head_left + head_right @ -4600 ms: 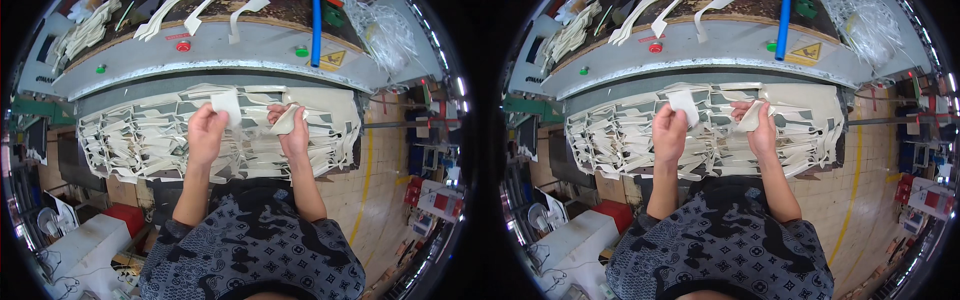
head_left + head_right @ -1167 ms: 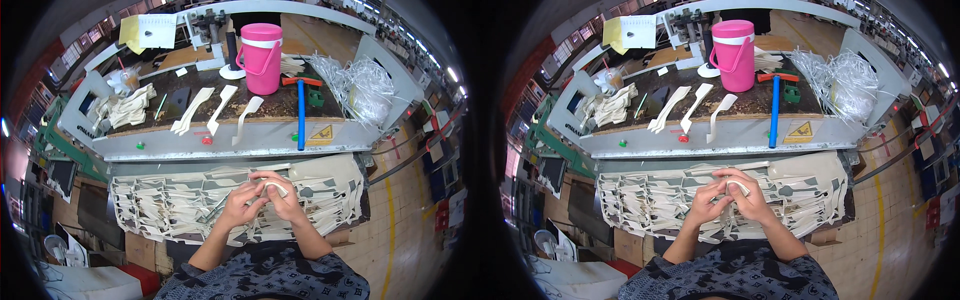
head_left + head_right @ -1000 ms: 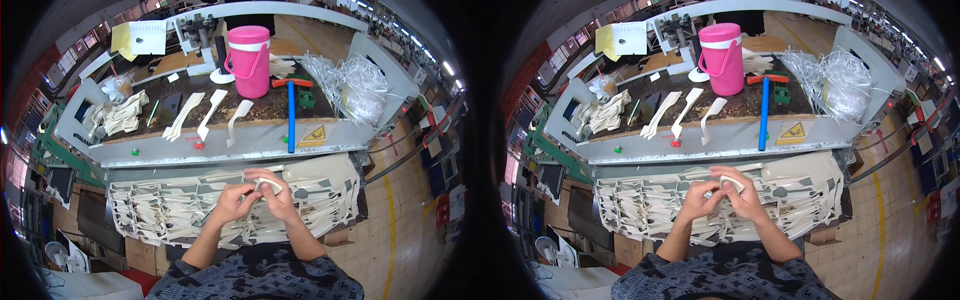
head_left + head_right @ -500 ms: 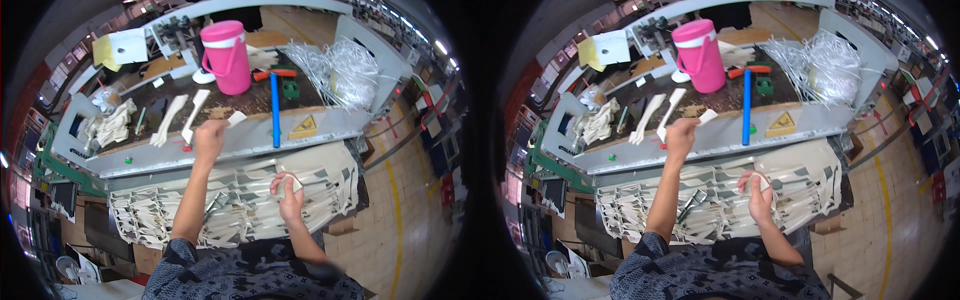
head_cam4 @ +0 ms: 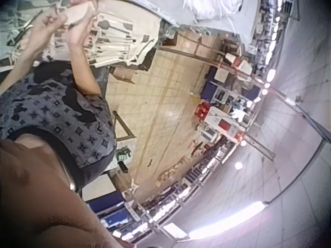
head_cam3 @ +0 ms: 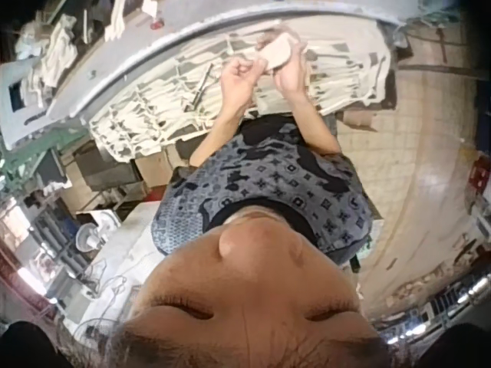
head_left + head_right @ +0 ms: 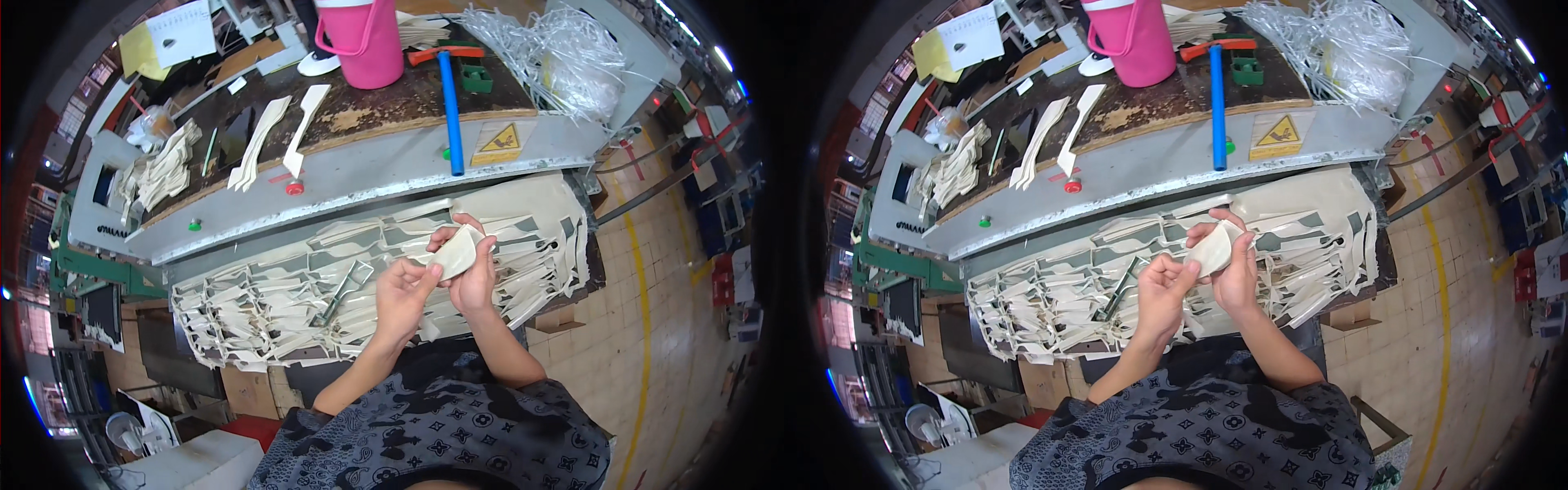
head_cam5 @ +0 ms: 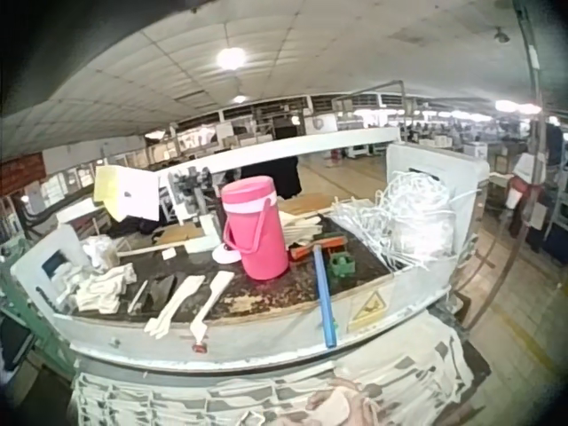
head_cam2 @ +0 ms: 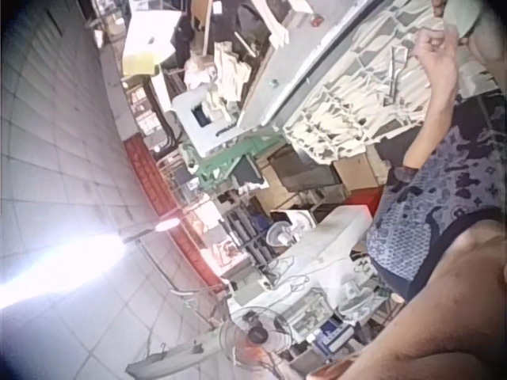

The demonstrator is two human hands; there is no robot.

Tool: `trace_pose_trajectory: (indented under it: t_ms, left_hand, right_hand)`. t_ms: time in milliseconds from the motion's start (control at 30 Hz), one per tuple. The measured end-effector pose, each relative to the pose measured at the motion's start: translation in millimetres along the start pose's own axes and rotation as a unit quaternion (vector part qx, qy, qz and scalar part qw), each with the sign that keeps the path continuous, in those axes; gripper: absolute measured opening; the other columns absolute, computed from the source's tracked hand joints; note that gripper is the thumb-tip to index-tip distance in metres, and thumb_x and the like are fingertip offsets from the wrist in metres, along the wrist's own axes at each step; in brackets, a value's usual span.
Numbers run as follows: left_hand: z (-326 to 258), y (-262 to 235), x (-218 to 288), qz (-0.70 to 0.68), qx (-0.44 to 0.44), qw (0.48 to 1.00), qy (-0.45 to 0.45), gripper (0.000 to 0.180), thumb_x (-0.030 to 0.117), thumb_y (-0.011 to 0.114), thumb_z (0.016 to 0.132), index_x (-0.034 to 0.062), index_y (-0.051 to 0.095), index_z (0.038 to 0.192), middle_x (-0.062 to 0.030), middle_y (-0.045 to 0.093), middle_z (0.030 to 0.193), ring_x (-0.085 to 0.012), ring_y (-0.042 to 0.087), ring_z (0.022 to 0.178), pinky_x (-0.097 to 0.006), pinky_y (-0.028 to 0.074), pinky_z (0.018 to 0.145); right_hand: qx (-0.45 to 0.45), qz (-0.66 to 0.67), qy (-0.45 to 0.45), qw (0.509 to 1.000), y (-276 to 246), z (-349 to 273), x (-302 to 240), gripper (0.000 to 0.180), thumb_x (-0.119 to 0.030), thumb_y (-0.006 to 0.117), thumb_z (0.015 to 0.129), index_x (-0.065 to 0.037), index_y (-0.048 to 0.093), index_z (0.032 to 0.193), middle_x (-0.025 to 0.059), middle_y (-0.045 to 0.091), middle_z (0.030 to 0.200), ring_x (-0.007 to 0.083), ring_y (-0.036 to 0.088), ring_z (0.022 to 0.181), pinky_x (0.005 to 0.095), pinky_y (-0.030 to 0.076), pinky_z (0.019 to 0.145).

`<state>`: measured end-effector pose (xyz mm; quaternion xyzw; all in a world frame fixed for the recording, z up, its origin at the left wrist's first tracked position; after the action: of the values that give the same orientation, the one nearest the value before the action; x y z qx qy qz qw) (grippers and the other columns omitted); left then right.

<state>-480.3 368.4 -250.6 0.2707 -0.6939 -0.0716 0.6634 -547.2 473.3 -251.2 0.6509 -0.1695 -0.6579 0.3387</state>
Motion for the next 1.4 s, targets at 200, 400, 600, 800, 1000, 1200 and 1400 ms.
trace_pose_trajectory:
  t_ms: [200,400,600,800,1000,1200,1400]
  left_hand:
    - [0,-2,8,0.0,0.029,0.999,0.029,0.014,0.0,0.075,0.098,-0.0002,0.062,0.094,-0.0144,0.076,0.092,-0.0151,0.075,0.082,-0.027,0.06,0.074]
    - [-3,-7,27,0.394,0.064,0.754,0.522,0.015,-0.008,0.08,0.085,-0.0026,0.073,0.096,-0.0152,0.079,0.1,-0.0309,0.079,0.097,-0.042,0.062,0.091]
    - [2,-6,4,0.459,-0.018,0.759,0.463,0.02,-0.006,0.075,0.079,-0.0008,0.077,0.098,-0.0166,0.077,0.114,-0.0353,0.072,0.116,-0.051,0.054,0.106]
    - [-1,0,-2,0.476,-0.059,0.761,0.437,0.025,-0.008,0.069,0.079,-0.0002,0.078,0.101,-0.0161,0.076,0.119,-0.0343,0.072,0.119,-0.051,0.053,0.11]
    - [-4,1,2,0.473,-0.032,0.77,0.428,0.033,-0.017,0.064,0.076,-0.0005,0.078,0.101,-0.0148,0.077,0.115,-0.0339,0.074,0.115,-0.051,0.055,0.108]
    - [-9,-14,-2,0.443,-0.009,0.789,0.425,0.042,-0.021,0.059,0.076,-0.0025,0.077,0.109,-0.0193,0.075,0.119,-0.0348,0.074,0.112,-0.043,0.06,0.098]
    - [-13,-37,1,0.511,-0.101,0.812,0.262,0.058,-0.006,0.073,0.08,0.0039,0.066,0.138,-0.0211,0.066,0.13,-0.0375,0.069,0.112,-0.045,0.059,0.091]
  right_hand:
    - [-0.023,-0.024,0.013,0.999,11,-6,4,0.069,-0.065,0.024,0.111,-0.006,0.047,0.14,0.0161,0.067,0.11,0.0252,0.066,0.1,0.0395,0.055,0.092]
    - [0.05,0.084,0.099,0.99,0,-1,9,0.069,-0.064,0.02,0.111,-0.007,0.046,0.141,0.021,0.068,0.12,0.033,0.069,0.114,0.0458,0.054,0.103]
    - [-0.01,0.074,0.065,0.995,5,-6,7,0.065,-0.063,0.024,0.111,-0.008,0.041,0.141,0.0229,0.067,0.123,0.0358,0.068,0.118,0.047,0.055,0.103]
    - [-0.042,0.053,0.007,0.998,-3,-11,11,0.05,-0.023,0.067,0.105,-0.009,0.038,0.144,0.0184,0.066,0.12,0.0283,0.069,0.114,0.0405,0.057,0.101]
    - [-0.015,-0.028,-0.006,0.999,8,-15,8,0.055,-0.012,0.072,0.102,-0.006,0.04,0.147,0.0121,0.066,0.113,0.0232,0.07,0.106,0.0398,0.058,0.099]
    - [0.062,0.045,0.028,0.997,-1,-3,4,0.038,-0.027,0.051,0.114,-0.002,0.048,0.142,0.0095,0.066,0.103,0.0188,0.067,0.094,0.0409,0.059,0.091]
    - [0.052,0.091,0.006,0.994,-25,12,-21,0.041,-0.036,0.043,0.116,-0.001,0.051,0.136,0.0113,0.066,0.101,0.0206,0.066,0.083,0.0411,0.059,0.083]
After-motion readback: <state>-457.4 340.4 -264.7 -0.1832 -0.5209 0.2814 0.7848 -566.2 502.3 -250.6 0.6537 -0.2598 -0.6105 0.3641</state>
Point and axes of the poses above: each hand's wrist, its own z-axis towards the middle knuckle, its own y-axis out of the palm, x = y × z, the point moved 1 cm from there along z, towards the middle knuckle
